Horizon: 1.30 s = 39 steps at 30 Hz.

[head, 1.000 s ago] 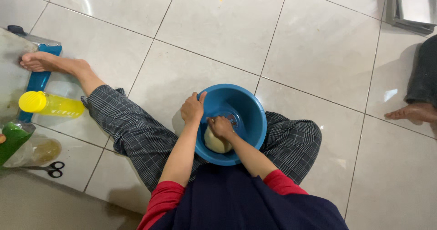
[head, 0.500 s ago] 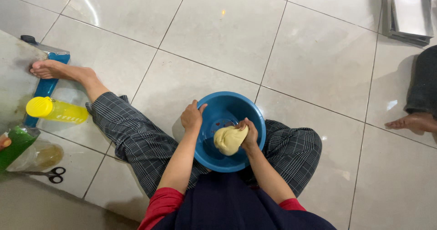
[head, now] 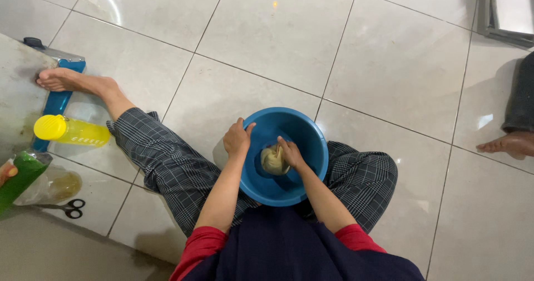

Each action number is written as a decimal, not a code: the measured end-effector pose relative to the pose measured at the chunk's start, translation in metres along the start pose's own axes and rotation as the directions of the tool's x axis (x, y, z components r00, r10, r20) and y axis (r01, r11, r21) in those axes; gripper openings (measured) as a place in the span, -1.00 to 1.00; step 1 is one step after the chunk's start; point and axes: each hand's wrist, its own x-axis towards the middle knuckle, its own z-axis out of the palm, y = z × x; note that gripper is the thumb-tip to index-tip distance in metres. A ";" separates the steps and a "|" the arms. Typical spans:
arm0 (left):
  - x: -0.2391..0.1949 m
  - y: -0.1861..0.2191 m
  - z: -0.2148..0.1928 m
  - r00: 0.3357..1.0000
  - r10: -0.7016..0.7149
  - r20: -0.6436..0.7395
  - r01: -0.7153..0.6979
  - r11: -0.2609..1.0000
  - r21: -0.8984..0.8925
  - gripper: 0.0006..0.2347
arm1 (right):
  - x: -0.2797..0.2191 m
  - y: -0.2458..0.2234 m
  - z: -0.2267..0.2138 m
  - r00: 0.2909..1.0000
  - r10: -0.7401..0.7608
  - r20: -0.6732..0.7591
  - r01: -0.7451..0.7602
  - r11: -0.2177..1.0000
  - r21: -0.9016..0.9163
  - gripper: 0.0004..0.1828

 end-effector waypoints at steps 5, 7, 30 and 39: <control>0.000 -0.002 -0.001 1.000 -0.013 0.007 0.013 1.000 -0.025 -0.56 | -0.025 -0.040 0.006 0.971 -0.167 -0.170 0.120 0.959 -0.257 -0.41; -0.002 -0.002 -0.005 1.000 -0.006 -0.007 0.006 0.999 -0.035 -0.57 | -0.035 -0.058 0.005 0.928 -0.310 -0.207 0.187 0.867 -0.463 -0.55; -0.003 0.003 -0.019 0.994 -0.031 0.107 0.038 0.997 -0.066 -0.57 | 0.031 -0.074 0.020 0.967 0.255 -0.024 -0.203 0.705 -0.680 -0.45; -0.002 0.007 -0.033 0.986 -0.047 0.160 0.060 0.995 -0.079 -0.61 | 0.055 -0.046 0.012 0.980 0.189 -0.067 -0.193 0.808 -0.557 -0.53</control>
